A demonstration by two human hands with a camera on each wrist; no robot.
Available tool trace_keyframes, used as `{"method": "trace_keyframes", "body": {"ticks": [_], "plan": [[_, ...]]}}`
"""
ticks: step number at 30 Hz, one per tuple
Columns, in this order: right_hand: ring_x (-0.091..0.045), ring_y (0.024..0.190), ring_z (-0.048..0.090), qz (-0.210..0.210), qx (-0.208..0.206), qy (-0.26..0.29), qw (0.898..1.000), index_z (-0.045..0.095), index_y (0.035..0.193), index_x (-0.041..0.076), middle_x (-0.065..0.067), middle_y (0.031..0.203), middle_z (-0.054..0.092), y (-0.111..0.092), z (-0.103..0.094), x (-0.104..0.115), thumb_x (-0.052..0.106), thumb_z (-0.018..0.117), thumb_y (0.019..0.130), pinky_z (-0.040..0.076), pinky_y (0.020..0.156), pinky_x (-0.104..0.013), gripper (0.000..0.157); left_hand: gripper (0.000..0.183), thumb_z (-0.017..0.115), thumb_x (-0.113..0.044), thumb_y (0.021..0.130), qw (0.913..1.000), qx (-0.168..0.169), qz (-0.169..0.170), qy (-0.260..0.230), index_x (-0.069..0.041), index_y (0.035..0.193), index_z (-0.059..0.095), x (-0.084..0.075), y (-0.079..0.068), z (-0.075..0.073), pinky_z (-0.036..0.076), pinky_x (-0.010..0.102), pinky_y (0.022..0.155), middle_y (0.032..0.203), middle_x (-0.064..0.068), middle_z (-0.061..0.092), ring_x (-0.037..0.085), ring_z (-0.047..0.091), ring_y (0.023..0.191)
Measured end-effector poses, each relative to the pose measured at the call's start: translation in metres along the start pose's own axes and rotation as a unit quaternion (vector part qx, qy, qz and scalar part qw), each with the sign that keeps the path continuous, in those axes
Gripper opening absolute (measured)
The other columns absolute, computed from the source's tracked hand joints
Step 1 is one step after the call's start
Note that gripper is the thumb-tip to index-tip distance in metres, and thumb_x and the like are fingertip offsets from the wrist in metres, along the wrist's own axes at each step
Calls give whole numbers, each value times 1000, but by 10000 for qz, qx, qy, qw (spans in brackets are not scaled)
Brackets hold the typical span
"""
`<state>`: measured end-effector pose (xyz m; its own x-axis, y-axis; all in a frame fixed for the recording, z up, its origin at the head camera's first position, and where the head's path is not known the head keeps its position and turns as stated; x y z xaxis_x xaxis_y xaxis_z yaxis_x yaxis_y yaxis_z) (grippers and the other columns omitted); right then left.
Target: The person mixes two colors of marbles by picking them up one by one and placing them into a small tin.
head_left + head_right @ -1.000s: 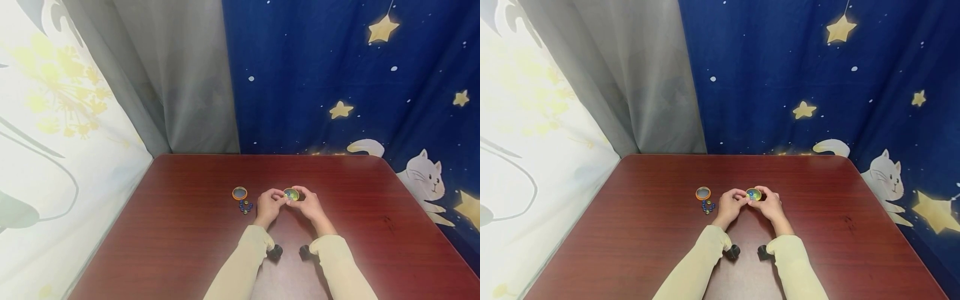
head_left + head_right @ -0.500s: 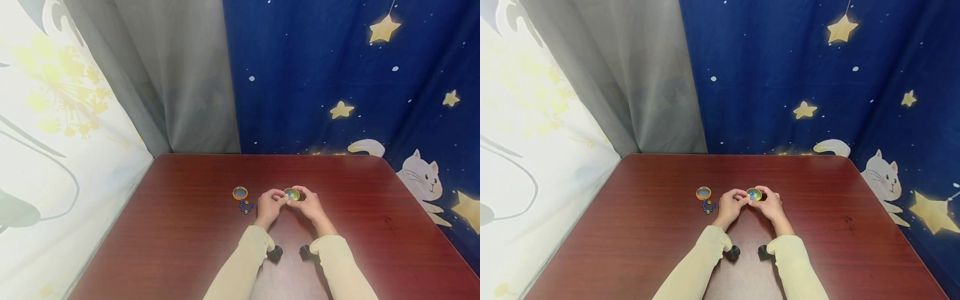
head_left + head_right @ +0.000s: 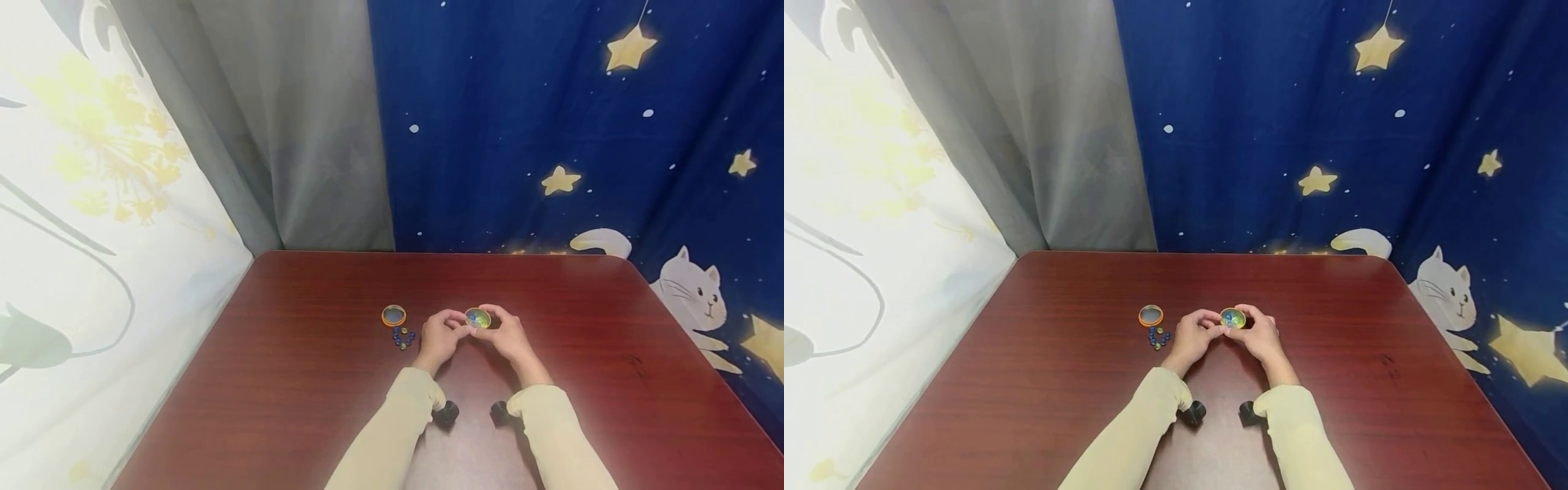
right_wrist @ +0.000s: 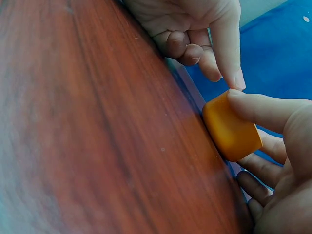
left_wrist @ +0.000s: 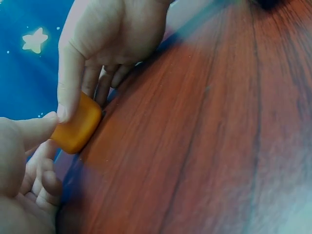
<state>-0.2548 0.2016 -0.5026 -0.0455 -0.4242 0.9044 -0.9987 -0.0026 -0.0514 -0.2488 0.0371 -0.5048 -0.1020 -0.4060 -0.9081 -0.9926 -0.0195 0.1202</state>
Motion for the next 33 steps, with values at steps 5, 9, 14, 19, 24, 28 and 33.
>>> {"method": "trace_keyframes", "body": {"ticks": [5, 9, 14, 19, 24, 28, 33], "plan": [[-33, 114, 50, -94, -24, -45, 9999, 55, 132, 7, -18, 125, 56, 2, 2, 1, 18, 83, 77, 39, 94, -47, 62, 17, 82, -21, 79, 9994, 307, -51, -123, -17, 93, 73, -1, 2, -7, 44, 24, 58, 69, -9, 62, 5, 55, 63], [-34, 115, 50, -89, -49, -53, 9999, 55, 132, 7, -19, 126, 55, 3, 3, 1, 17, 82, 77, 38, 96, -49, 62, 17, 82, -21, 79, 9988, 459, 65, -132, -16, 93, 73, -3, 3, -15, 45, 24, 59, 70, -9, 63, 5, 56, 64], [-35, 121, 40, 44, -66, -92, 9999, 55, 133, 9, -18, 127, 53, 4, 3, 2, 20, 82, 77, 32, 100, -53, 63, 15, 81, -19, 81, 9989, 428, 192, -94, -18, 93, 72, -4, 5, -30, 46, 25, 59, 72, -9, 62, 6, 57, 67], [-35, 120, 42, 27, -87, -113, 9999, 55, 133, 9, -18, 127, 55, 3, 3, 2, 18, 82, 77, 32, 99, -53, 63, 16, 80, -16, 81, 9984, 455, 247, -209, -17, 95, 72, -5, 9, -45, 45, 25, 56, 74, -6, 61, 10, 56, 66], [-34, 119, 45, 51, -82, -161, 9998, 55, 132, 9, -17, 127, 56, 2, 3, 1, 18, 82, 77, 35, 98, -52, 62, 17, 79, -15, 82, 9980, 510, 281, -231, -14, 97, 72, -4, 11, -58, 45, 26, 53, 73, -3, 60, 12, 54, 64], [-34, 116, 48, 46, -82, -139, 9999, 56, 131, 8, -17, 125, 58, 2, 3, 1, 16, 82, 76, 37, 96, -50, 61, 17, 79, -15, 82, 9978, 551, 353, -134, -13, 97, 71, -4, 10, -65, 44, 27, 51, 72, -2, 59, 13, 52, 61], [-31, 111, 53, -37, -85, -118, 9999, 57, 130, 9, -16, 122, 60, 1, 3, 1, 15, 82, 76, 39, 93, -46, 61, 17, 79, -15, 82, 9969, 639, 456, 35, -15, 97, 71, -5, 7, -72, 44, 27, 49, 72, -2, 57, 14, 52, 60]]}}
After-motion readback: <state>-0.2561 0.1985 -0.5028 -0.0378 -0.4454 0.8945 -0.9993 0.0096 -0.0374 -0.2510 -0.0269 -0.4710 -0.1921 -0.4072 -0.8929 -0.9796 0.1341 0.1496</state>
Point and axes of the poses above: each hand's wrist, its own y-axis towards the middle knuckle, its own z-axis out of the palm, x = y × z, the point moved 1 cm from there along y, towards the middle knuckle
